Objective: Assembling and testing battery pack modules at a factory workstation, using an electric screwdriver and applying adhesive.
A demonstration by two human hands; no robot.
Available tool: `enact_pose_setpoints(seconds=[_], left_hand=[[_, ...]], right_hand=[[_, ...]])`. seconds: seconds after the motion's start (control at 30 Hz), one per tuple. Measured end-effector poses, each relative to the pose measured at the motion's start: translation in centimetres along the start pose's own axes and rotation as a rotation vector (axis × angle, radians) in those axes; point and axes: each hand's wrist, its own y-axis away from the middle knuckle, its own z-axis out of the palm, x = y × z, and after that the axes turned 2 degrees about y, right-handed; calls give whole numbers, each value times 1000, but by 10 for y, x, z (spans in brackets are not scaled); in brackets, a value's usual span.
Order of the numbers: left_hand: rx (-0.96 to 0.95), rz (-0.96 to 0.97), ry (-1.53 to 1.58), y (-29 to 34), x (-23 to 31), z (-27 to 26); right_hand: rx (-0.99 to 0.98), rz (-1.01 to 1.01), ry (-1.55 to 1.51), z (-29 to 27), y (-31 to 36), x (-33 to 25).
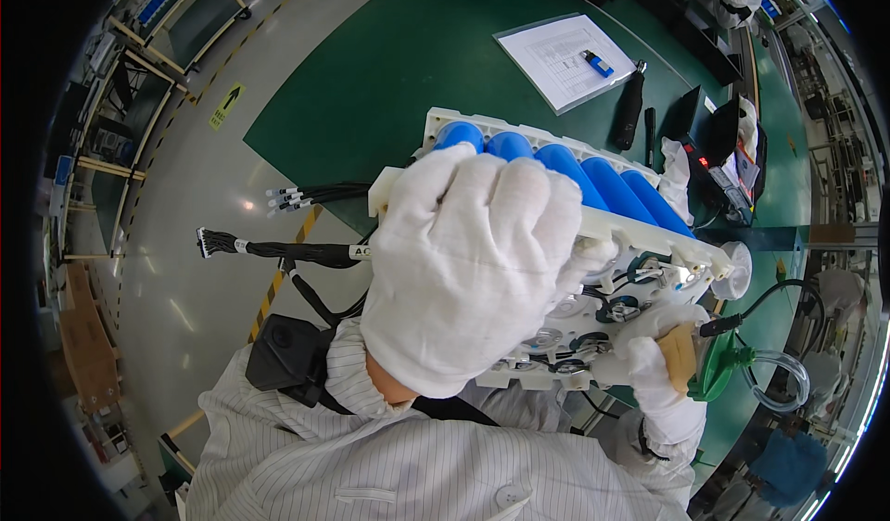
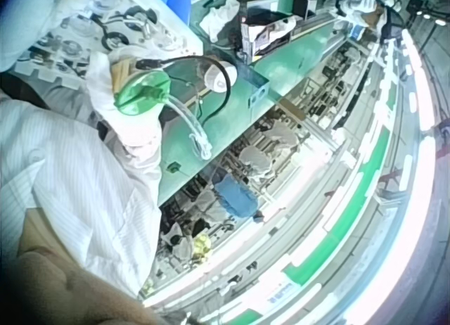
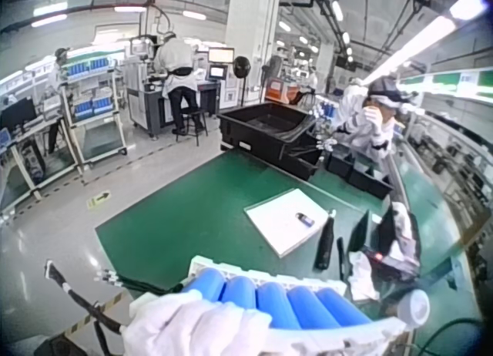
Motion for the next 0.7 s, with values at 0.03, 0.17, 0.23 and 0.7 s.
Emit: enact_pose_setpoints(seconds=[0.03, 0.17, 0.23, 0.7], left_hand=[[-21, -8, -4, 0, 0, -2], [-44, -16, 3, -2, 0, -1], [-45, -20, -1, -1, 0, -3], [-122, -19, -34, -10, 5, -7]], right_hand=[[-44, 8, 20, -3, 0, 0], [-80, 77, 22, -5, -3, -2], [-77, 139, -15, -2, -2, -4], [1035, -235, 549, -109, 46, 42]])
